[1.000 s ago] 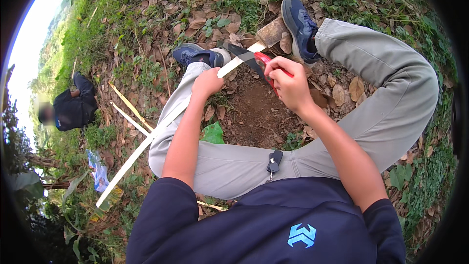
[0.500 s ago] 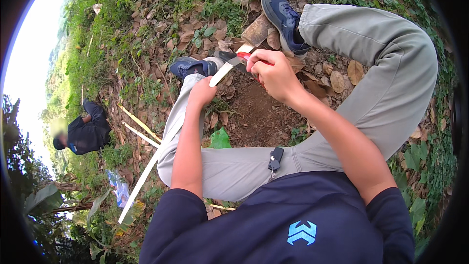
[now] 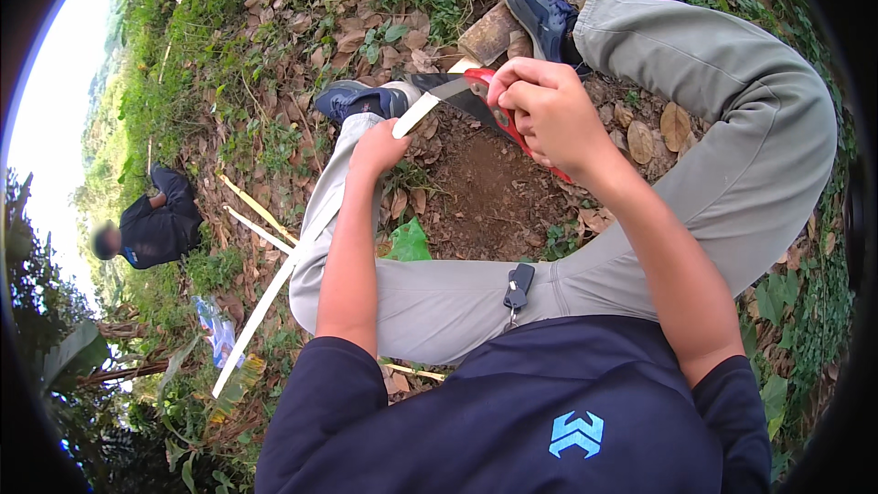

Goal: The person sits on the ground and uses a red knife to shave thin strips from a long piece of light-colored wood. They hold the wood steady with their left hand and foot while scraping the blade along its length to create fine shavings.

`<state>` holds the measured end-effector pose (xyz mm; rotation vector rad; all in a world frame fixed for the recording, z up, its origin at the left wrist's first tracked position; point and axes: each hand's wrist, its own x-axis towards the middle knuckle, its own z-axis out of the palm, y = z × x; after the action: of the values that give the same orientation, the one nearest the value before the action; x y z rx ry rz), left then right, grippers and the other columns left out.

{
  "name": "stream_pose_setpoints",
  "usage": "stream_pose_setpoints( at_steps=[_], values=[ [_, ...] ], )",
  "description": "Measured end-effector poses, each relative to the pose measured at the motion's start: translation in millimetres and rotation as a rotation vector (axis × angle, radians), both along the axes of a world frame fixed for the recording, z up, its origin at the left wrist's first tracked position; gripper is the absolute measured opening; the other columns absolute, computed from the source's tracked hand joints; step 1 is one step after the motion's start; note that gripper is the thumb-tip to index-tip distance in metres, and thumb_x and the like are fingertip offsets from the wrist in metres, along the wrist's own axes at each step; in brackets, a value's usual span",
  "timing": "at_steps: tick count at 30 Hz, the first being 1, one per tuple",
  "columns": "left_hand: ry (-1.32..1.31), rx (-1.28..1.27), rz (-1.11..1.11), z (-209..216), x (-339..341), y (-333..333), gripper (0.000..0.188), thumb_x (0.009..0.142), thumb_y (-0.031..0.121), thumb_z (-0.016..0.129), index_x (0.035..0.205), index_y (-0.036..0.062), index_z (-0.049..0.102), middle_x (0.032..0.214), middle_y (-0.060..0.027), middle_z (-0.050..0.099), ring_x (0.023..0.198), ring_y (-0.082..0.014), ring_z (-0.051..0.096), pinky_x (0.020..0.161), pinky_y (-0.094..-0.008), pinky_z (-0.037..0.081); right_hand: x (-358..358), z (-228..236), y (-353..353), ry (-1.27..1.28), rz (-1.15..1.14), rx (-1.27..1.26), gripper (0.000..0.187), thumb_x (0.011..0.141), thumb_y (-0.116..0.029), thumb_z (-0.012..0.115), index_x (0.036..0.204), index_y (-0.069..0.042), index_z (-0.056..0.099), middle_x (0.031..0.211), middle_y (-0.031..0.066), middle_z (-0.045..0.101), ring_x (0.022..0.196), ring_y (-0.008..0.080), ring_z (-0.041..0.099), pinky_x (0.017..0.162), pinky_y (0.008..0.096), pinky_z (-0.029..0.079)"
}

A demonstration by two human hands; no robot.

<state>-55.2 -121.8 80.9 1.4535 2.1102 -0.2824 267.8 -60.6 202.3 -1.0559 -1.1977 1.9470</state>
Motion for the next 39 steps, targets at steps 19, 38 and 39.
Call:
stream_pose_setpoints(
  at_steps=[19,38,39],
  values=[
    [-0.087,-0.026,0.034,-12,-8,4,0.034,0.088,0.028,0.061,0.115,0.0103,0.071,0.105,-0.0203,0.074,0.103,-0.0399,0.069,0.092,-0.0478,0.053,38,-47,-102,0.04,-0.286,-0.11,0.017,0.098,-0.007,0.057,0.113,-0.003,0.06,0.072,-0.0024,0.055,0.052,0.003,0.044,0.044,0.0202,0.032],
    [0.085,0.156,-0.087,-1,5,-7,0.036,0.087,0.036,0.069,0.113,0.0108,0.071,0.105,-0.0145,0.075,0.1,-0.035,0.071,0.088,-0.0472,0.055,27,-39,-76,-0.075,-0.05,-0.079,0.024,0.103,-0.025,0.065,0.09,-0.007,0.057,0.066,-0.0034,0.051,0.054,0.0045,0.047,0.05,0.0226,0.037],
    [0.103,0.201,-0.116,-1,7,-6,0.039,0.088,0.038,0.071,0.115,0.0111,0.07,0.106,-0.0138,0.075,0.101,-0.0349,0.071,0.088,-0.0474,0.056,23,-33,-69,-0.15,-0.038,-0.069,0.023,0.101,-0.023,0.066,0.087,-0.007,0.058,0.067,-0.0036,0.052,0.055,0.0036,0.046,0.05,0.0225,0.036]
  ],
)
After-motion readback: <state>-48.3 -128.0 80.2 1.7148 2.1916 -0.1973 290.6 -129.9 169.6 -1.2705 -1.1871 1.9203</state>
